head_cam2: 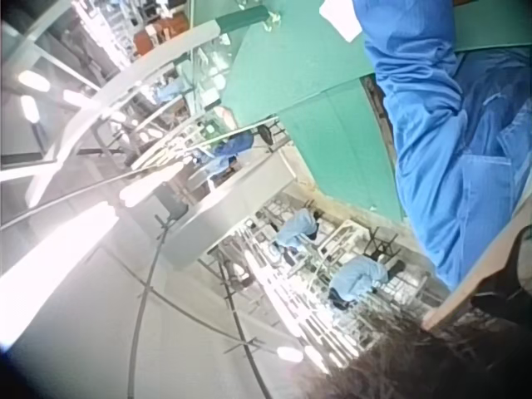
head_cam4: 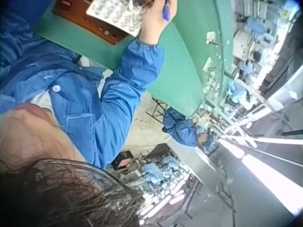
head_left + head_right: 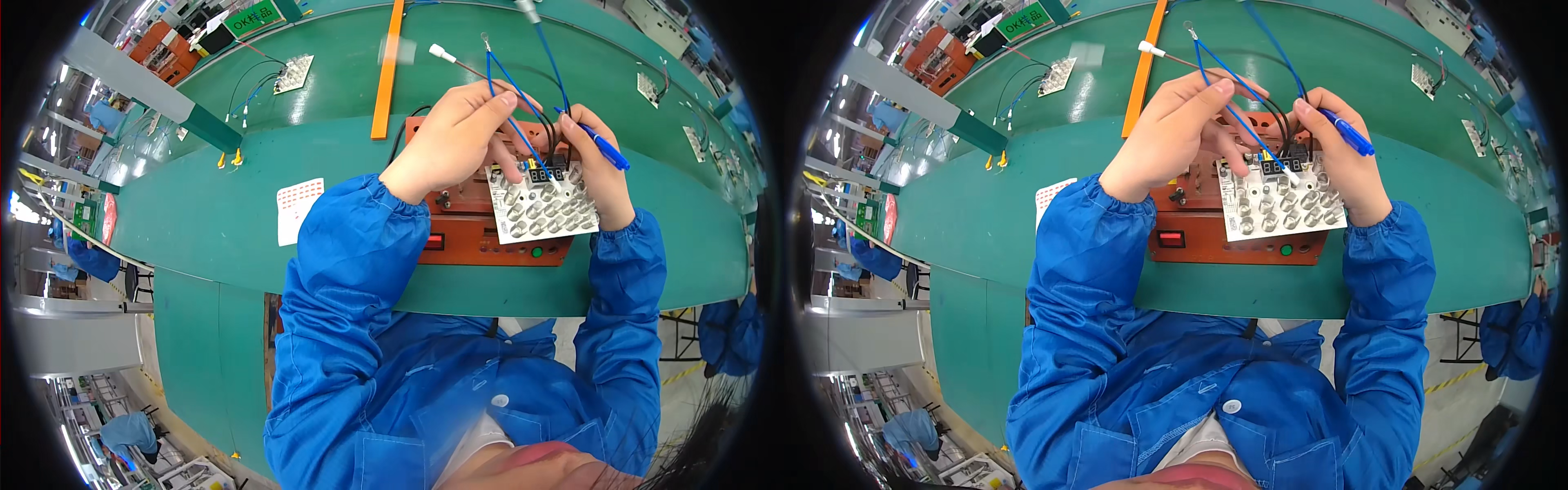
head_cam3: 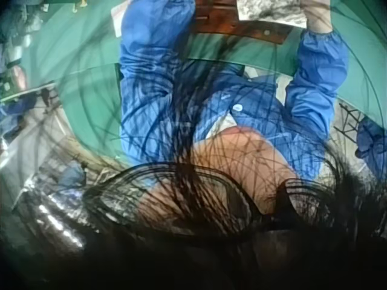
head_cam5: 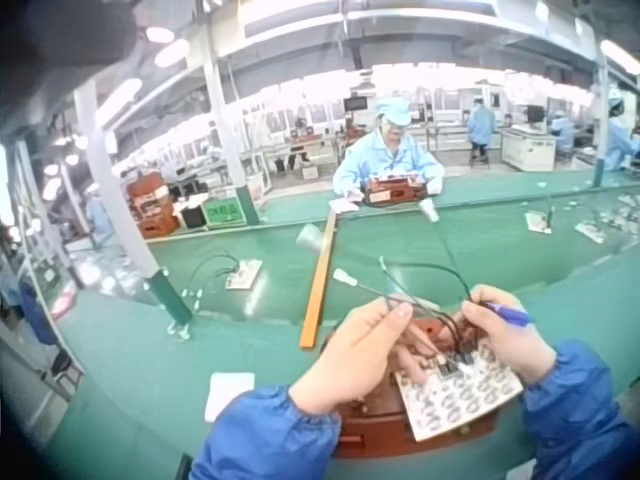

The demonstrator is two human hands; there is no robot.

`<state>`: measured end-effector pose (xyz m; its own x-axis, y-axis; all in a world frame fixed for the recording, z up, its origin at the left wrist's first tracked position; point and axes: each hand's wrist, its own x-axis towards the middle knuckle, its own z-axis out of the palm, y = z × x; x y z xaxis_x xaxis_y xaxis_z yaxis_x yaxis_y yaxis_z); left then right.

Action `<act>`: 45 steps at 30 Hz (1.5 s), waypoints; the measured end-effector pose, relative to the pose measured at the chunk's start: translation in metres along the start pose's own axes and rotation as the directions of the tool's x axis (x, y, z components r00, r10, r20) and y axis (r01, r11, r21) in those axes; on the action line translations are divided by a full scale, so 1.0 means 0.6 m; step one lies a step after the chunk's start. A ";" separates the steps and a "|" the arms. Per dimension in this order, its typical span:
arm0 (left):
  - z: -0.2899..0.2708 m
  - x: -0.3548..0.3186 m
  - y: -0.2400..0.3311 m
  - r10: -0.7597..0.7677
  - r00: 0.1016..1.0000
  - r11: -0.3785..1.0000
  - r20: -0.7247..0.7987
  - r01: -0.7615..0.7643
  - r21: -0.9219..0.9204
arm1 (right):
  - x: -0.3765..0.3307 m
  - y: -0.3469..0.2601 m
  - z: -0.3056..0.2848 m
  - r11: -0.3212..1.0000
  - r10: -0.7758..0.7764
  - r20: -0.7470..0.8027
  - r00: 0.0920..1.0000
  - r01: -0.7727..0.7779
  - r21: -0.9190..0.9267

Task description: Testing and inspecting electronic circuit boards using a test fixture and marking results.

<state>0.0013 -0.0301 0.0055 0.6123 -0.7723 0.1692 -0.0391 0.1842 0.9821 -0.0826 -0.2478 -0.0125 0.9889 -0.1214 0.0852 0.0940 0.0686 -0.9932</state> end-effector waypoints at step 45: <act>0.031 -0.027 0.033 0.591 0.790 0.723 -0.161 -0.431 0.540 | -0.021 -0.003 0.017 0.993 -0.112 -0.059 0.992 0.109 -0.055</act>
<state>-0.0242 -0.0256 0.0236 0.5881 -0.4035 0.7010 -0.7184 0.1375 0.6819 -0.0942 -0.2361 -0.0110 0.9636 -0.1869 0.1909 0.1943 0.0000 -0.9809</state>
